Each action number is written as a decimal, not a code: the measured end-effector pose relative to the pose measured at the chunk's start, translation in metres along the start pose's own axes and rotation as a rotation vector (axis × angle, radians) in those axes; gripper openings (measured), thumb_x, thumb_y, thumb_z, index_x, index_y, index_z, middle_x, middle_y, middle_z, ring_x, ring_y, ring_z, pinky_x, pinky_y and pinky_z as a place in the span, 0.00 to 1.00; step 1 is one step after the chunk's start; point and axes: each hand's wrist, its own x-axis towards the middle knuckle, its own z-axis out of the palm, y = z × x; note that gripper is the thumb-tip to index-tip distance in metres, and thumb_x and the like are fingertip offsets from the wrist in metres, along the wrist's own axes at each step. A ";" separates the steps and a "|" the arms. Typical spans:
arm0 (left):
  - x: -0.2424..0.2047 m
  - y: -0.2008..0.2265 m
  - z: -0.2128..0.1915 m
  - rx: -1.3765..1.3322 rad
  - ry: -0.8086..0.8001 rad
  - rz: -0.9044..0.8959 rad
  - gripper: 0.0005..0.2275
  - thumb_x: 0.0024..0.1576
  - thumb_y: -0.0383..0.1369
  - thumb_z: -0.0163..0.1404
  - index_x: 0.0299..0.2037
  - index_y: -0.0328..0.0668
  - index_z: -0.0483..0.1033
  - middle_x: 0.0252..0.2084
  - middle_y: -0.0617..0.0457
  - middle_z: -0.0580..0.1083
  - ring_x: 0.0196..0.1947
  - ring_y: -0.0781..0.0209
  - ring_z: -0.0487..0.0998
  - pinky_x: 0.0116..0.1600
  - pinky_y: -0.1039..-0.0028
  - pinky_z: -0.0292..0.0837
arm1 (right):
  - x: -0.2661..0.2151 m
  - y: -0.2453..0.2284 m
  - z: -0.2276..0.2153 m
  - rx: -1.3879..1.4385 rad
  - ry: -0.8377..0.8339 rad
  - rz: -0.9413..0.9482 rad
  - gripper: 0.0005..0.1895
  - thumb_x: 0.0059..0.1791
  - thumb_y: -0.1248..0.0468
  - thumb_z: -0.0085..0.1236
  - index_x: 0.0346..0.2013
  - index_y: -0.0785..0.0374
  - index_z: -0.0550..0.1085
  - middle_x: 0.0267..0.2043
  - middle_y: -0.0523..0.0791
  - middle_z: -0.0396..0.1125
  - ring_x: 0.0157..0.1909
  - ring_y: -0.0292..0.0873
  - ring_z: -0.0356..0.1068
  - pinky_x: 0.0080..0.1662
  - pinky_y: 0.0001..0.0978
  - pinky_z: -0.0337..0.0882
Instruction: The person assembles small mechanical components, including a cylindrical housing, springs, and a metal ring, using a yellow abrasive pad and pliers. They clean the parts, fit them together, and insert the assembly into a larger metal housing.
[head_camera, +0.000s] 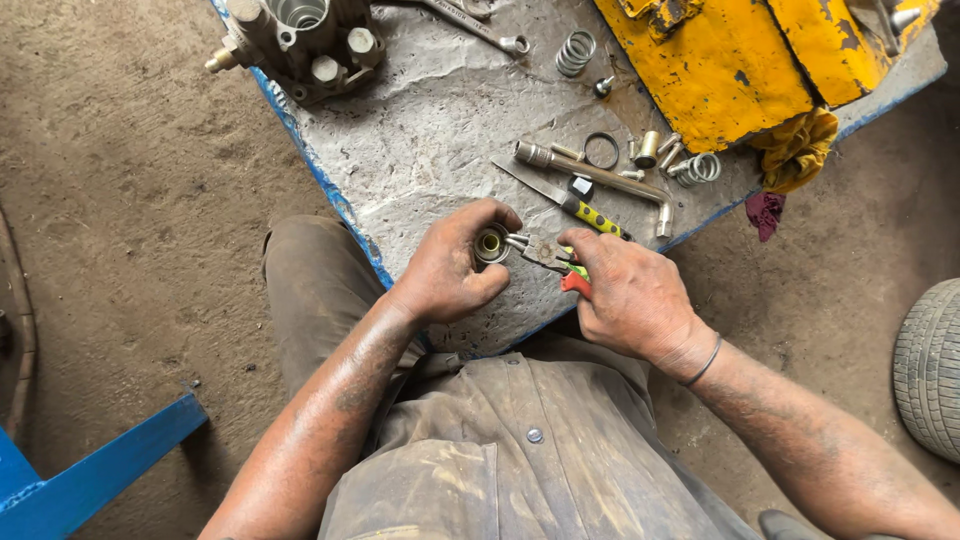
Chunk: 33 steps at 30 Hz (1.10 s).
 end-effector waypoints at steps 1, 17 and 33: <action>0.002 -0.001 -0.001 0.000 -0.024 0.002 0.17 0.45 0.26 0.52 0.47 0.37 0.73 0.38 0.50 0.74 0.37 0.61 0.75 0.46 0.71 0.75 | 0.000 0.000 -0.001 -0.016 -0.007 0.000 0.23 0.42 0.66 0.59 0.52 0.59 0.69 0.36 0.50 0.71 0.40 0.56 0.73 0.41 0.49 0.73; 0.009 -0.014 -0.002 -0.079 -0.035 -0.064 0.18 0.46 0.27 0.52 0.49 0.36 0.72 0.40 0.47 0.73 0.38 0.55 0.75 0.45 0.69 0.75 | 0.026 0.002 -0.002 -0.110 -0.286 0.079 0.19 0.44 0.65 0.56 0.48 0.64 0.64 0.34 0.56 0.72 0.39 0.63 0.73 0.40 0.55 0.72; -0.011 -0.010 0.001 0.374 0.080 0.064 0.23 0.44 0.34 0.72 0.43 0.41 0.70 0.39 0.46 0.73 0.42 0.45 0.76 0.47 0.62 0.73 | -0.036 -0.005 0.025 0.302 -0.067 0.141 0.32 0.38 0.67 0.59 0.57 0.61 0.64 0.34 0.54 0.72 0.39 0.60 0.74 0.42 0.50 0.73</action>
